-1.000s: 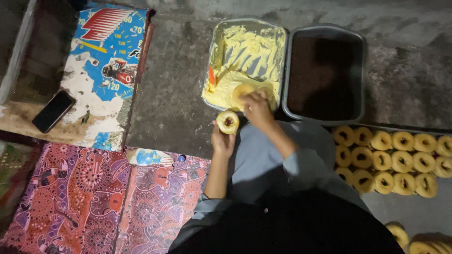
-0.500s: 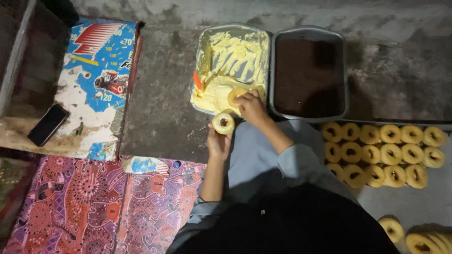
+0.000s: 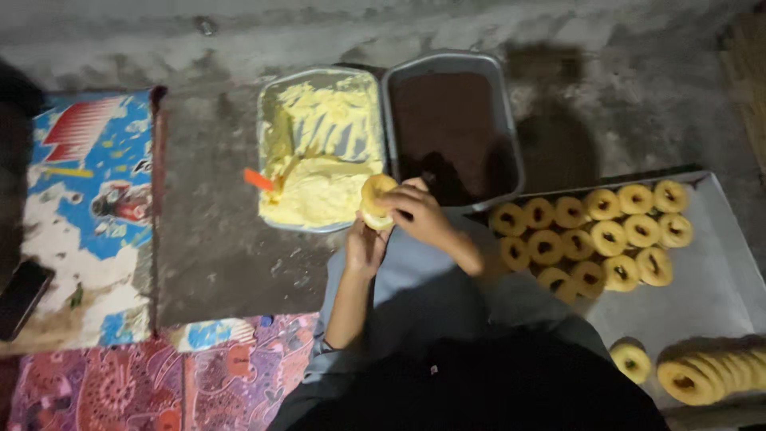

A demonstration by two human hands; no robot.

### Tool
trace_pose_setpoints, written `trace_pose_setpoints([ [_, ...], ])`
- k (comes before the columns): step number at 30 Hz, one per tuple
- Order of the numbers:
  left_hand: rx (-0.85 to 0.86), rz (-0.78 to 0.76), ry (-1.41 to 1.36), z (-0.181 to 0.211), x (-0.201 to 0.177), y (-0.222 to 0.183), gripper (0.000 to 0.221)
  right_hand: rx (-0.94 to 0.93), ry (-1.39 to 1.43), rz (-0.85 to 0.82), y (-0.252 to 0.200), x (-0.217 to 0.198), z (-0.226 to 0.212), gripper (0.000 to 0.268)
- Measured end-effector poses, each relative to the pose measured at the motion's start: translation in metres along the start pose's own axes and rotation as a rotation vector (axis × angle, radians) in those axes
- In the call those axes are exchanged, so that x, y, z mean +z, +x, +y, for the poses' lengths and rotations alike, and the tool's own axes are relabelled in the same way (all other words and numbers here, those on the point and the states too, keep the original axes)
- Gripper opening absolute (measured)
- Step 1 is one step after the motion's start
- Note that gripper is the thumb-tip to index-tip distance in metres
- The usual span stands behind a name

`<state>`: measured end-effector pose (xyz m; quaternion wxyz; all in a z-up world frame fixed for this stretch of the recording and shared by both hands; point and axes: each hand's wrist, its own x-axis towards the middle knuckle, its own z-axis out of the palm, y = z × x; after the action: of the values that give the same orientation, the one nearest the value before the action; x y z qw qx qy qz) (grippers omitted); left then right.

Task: The person fills ring-shaped pastries with a yellow cream and then rolls them in a dark granular topping. They place the finished pastries onto a metal tray.

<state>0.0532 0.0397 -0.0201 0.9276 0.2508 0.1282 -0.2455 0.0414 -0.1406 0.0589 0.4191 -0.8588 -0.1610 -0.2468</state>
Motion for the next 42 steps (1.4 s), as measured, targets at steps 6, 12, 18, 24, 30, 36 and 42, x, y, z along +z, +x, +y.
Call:
trace_pose_setpoints([
  [6,-0.147,-0.059,0.362,-0.027,0.044,0.058,0.041,0.267,-0.661,0.037,-0.029,-0.042,0.131,0.033],
  [12,1.034,-0.481,1.916,-0.059,0.075,0.116,0.035,0.943,0.191,0.39,-0.046,-0.059,0.185,0.027],
  [18,0.716,-0.334,1.787,-0.089,0.05,0.152,0.017,1.459,1.099,0.774,-0.052,-0.091,0.142,0.033],
  [24,-0.214,-0.008,0.197,-0.101,0.043,0.133,0.035,0.656,0.416,0.4,-0.064,-0.077,0.123,0.033],
  [30,-0.147,0.019,0.131,-0.088,0.053,0.117,0.038,0.841,1.329,0.56,-0.043,-0.079,0.117,0.042],
  [36,0.165,0.14,0.954,-0.08,0.033,0.123,0.035,0.991,1.417,0.634,-0.039,-0.09,0.093,0.045],
  [42,-0.164,0.055,0.258,-0.098,0.045,0.108,0.035,0.751,1.664,0.744,-0.083,-0.104,0.08,0.035],
])
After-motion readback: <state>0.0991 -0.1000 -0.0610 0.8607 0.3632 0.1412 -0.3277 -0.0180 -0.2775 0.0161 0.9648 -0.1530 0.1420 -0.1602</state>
